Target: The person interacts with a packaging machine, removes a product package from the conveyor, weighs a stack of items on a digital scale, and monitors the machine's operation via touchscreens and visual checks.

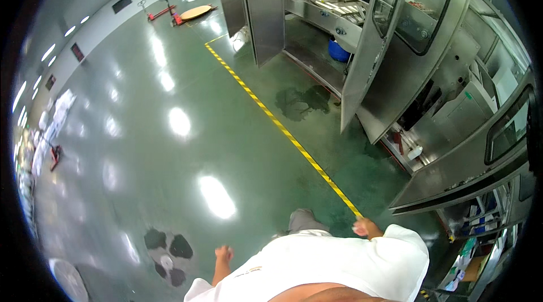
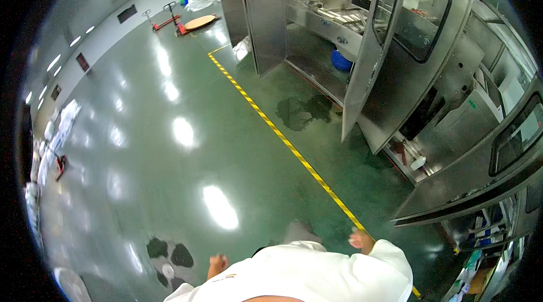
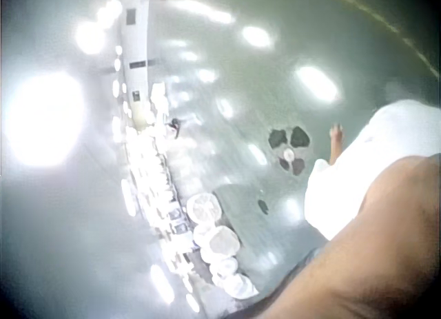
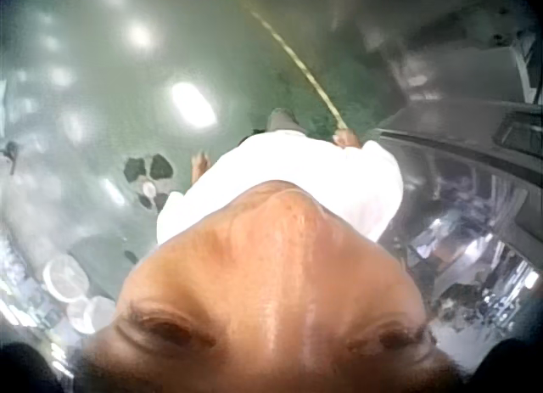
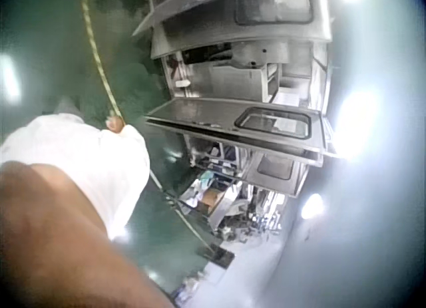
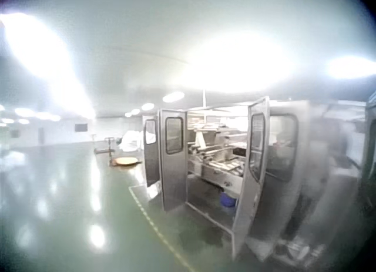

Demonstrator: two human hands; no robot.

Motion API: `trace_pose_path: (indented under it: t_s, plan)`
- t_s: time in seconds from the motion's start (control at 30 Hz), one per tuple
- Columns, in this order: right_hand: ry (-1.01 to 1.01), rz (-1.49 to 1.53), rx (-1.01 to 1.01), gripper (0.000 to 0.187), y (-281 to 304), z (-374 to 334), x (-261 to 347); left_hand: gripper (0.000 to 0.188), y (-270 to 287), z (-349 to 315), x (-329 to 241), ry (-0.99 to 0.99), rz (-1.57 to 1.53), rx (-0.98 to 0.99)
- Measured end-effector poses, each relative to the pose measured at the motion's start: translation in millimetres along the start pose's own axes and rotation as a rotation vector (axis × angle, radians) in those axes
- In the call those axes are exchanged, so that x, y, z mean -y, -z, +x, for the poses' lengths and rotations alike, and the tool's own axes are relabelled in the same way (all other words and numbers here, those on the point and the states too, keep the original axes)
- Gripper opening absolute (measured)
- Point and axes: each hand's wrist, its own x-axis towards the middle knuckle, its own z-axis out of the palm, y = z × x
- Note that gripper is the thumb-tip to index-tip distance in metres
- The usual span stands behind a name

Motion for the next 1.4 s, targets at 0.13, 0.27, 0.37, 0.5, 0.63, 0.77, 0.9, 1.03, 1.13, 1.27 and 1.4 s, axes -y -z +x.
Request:
trace_pose_path:
  t_s: [0.13, 0.27, 0.37, 0.5, 0.63, 0.77, 0.9, 1.03, 1.13, 1.27, 1.4]
  plan:
    - [0.027, -0.003, -0.237, 0.037, -6, -23, 42, 0.021, 20, 174, -243, -0.219, -0.332, -0.216]
    - [0.036, 0.07, -0.355, 0.03, -82, 82, 195, 0.021, 46, 301, -407, -0.408, -0.383, -0.154]
    - [0.239, 0.062, -0.407, 0.026, -166, 164, 334, 0.015, 28, 366, -464, -0.2, -0.634, -0.033]
    - [0.581, -0.117, 0.107, 0.028, -400, 168, 622, 0.015, 96, 420, -443, -0.536, 0.482, -0.122]
    - [1.127, -0.353, 0.268, 0.029, -538, 102, 815, 0.03, 120, 472, -465, -0.324, 0.335, -0.23]
    - [1.058, -0.316, 0.202, 0.03, -564, 156, 885, 0.039, 162, 579, -560, -0.569, 0.913, -0.142]
    - [0.684, -0.809, -0.38, 0.032, -531, 239, 875, 0.027, 164, 721, -694, -0.597, 0.653, -0.043]
    - [0.276, 0.012, -0.161, 0.035, -543, 265, 857, 0.011, 162, 859, -850, 0.069, -0.499, 0.091]
    - [0.016, 0.127, -0.261, 0.037, -532, 292, 852, 0.012, 141, 918, -983, -0.089, -0.485, 0.079]
    - [-0.085, 0.31, -0.361, 0.04, -522, 357, 873, 0.01, 106, 991, -1073, -0.145, -0.387, 0.173]
    - [0.006, 0.335, -0.303, 0.037, -582, 408, 1026, 0.009, 130, 1038, -1099, 0.027, -0.337, 0.101]
